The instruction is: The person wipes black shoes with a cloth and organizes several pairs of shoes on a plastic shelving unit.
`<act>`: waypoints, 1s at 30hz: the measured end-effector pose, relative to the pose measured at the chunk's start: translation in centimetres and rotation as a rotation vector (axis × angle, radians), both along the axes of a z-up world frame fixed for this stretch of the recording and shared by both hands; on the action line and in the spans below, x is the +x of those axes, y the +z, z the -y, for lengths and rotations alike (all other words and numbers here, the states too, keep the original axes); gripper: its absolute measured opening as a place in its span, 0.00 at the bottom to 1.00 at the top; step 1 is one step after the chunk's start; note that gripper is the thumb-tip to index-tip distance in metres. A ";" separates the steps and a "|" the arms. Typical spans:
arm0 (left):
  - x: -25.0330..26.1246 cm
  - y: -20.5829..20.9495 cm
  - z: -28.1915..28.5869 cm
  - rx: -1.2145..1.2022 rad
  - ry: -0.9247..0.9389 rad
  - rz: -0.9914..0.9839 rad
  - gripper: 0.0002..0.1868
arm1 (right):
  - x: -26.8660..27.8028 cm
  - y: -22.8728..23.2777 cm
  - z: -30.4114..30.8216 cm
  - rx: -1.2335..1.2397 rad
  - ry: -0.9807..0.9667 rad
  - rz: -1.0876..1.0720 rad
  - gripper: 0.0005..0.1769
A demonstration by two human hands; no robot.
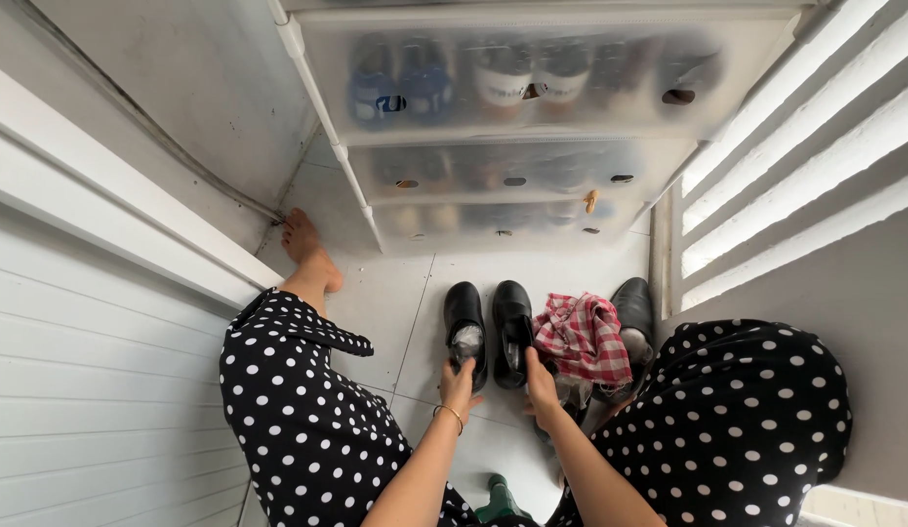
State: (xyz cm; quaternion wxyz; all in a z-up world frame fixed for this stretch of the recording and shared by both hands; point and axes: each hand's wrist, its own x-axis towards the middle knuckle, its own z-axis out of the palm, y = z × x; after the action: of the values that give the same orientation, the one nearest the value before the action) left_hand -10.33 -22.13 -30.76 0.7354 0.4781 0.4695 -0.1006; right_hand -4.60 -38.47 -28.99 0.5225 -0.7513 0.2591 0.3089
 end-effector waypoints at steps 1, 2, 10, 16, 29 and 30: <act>-0.3 0.0 0.1 0.089 -0.060 -0.026 0.40 | -0.4 0.4 -0.2 -0.133 0.106 0.150 0.46; -0.3 -0.1 0.1 0.178 -0.121 -0.049 0.38 | -0.4 0.9 -0.5 -0.262 0.205 0.291 0.45; -0.1 -4.1 0.6 0.806 -0.187 0.123 0.34 | -1.7 3.8 -0.8 -0.637 0.796 0.396 0.33; -0.3 -3.1 -0.6 0.639 -0.371 0.158 0.37 | -1.7 1.7 -0.6 -0.508 0.767 0.450 0.29; 4.5 2.0 1.1 0.994 -0.236 0.275 0.32 | -1.5 4.2 -1.0 -0.538 0.724 0.392 0.35; 5.6 3.5 0.8 0.977 -0.177 0.384 0.31 | -1.2 4.2 -1.0 -0.533 0.746 0.366 0.34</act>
State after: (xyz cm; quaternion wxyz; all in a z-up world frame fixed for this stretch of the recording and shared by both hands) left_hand -4.74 -22.88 -27.24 0.4885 0.8126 0.2764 0.1573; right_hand -5.79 -37.47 -24.77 0.2031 -0.9423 -0.0535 0.2608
